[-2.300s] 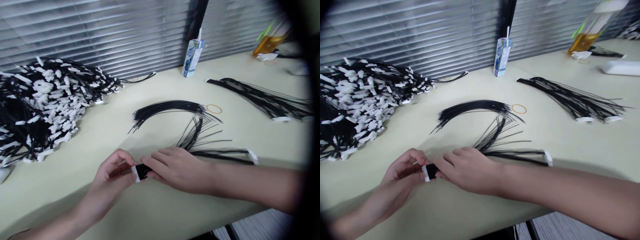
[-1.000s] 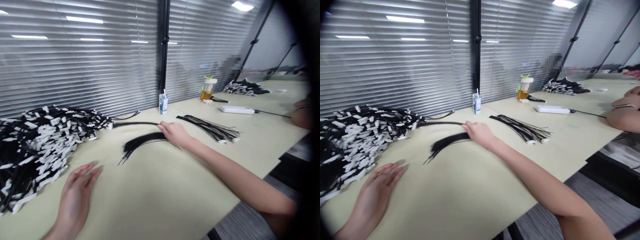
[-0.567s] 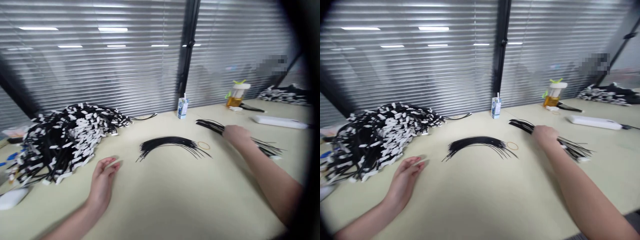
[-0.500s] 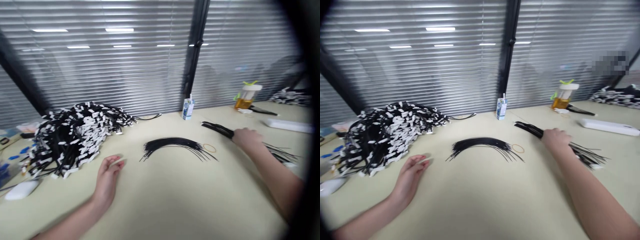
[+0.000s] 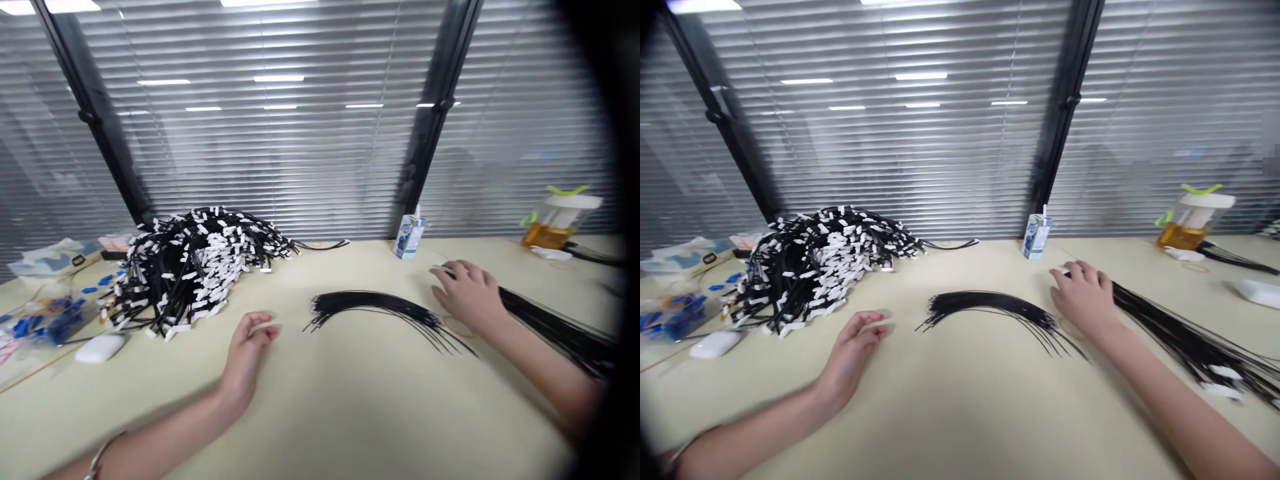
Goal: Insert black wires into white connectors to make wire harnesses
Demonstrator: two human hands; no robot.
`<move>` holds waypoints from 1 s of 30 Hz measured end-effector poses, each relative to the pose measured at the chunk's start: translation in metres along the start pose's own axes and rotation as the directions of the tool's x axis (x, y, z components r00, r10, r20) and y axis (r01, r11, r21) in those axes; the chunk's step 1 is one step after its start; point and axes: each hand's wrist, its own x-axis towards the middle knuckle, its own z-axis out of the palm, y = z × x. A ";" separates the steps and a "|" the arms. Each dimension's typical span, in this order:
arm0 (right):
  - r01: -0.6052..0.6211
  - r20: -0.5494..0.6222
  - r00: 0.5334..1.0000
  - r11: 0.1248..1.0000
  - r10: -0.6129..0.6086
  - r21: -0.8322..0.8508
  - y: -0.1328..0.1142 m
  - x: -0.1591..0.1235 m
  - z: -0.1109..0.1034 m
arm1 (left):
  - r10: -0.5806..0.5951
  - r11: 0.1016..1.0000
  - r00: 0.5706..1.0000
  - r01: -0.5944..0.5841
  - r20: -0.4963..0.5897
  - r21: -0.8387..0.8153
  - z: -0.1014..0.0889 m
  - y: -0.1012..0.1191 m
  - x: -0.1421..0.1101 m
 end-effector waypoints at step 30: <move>0.446 -0.108 0.855 0.613 -0.507 0.652 -0.419 0.245 -0.090 | -0.008 0.999 1.000 0.007 0.007 0.033 -0.010 -0.003 0.002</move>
